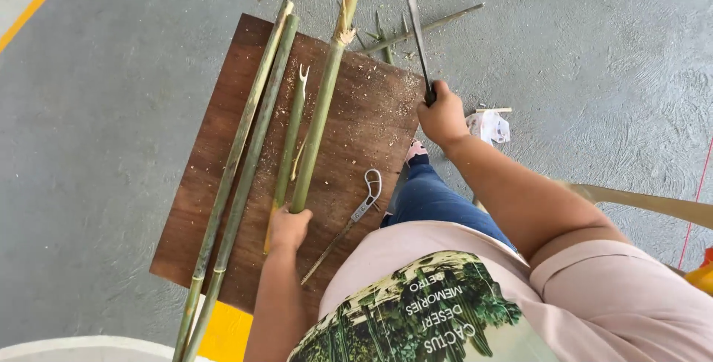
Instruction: Cutting and sharpening bamboo poles using a machete.
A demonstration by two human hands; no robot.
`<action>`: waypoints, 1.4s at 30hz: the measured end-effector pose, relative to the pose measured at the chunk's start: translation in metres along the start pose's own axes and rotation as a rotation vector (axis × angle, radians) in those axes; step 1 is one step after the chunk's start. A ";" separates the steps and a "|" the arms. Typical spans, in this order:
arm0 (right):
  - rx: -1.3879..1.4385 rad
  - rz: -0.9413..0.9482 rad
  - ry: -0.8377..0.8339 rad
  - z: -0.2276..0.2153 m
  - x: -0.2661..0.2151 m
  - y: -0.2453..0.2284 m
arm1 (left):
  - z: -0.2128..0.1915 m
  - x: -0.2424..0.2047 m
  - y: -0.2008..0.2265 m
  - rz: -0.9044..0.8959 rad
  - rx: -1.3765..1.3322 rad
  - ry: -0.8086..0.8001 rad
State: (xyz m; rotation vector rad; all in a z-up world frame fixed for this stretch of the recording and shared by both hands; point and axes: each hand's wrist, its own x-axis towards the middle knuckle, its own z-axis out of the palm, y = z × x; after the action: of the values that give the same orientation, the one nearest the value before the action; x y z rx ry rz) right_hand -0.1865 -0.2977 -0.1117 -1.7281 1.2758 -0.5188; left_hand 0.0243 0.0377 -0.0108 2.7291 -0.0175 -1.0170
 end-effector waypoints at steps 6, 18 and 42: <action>-0.215 -0.267 -0.235 -0.003 -0.031 -0.020 | -0.016 0.015 -0.006 -0.012 -0.264 -0.313; 0.349 -0.155 -0.557 0.043 -0.051 -0.103 | -0.004 -0.013 -0.001 -0.081 -0.452 -0.885; 0.860 0.247 -0.672 0.050 -0.059 -0.142 | -0.031 -0.028 -0.015 -0.143 -0.502 -1.098</action>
State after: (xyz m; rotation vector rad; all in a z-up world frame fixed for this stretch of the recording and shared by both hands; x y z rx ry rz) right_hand -0.0956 -0.2148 -0.0071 -0.8734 0.6106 -0.2368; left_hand 0.0222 0.0614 0.0272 1.4930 0.2153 -2.0679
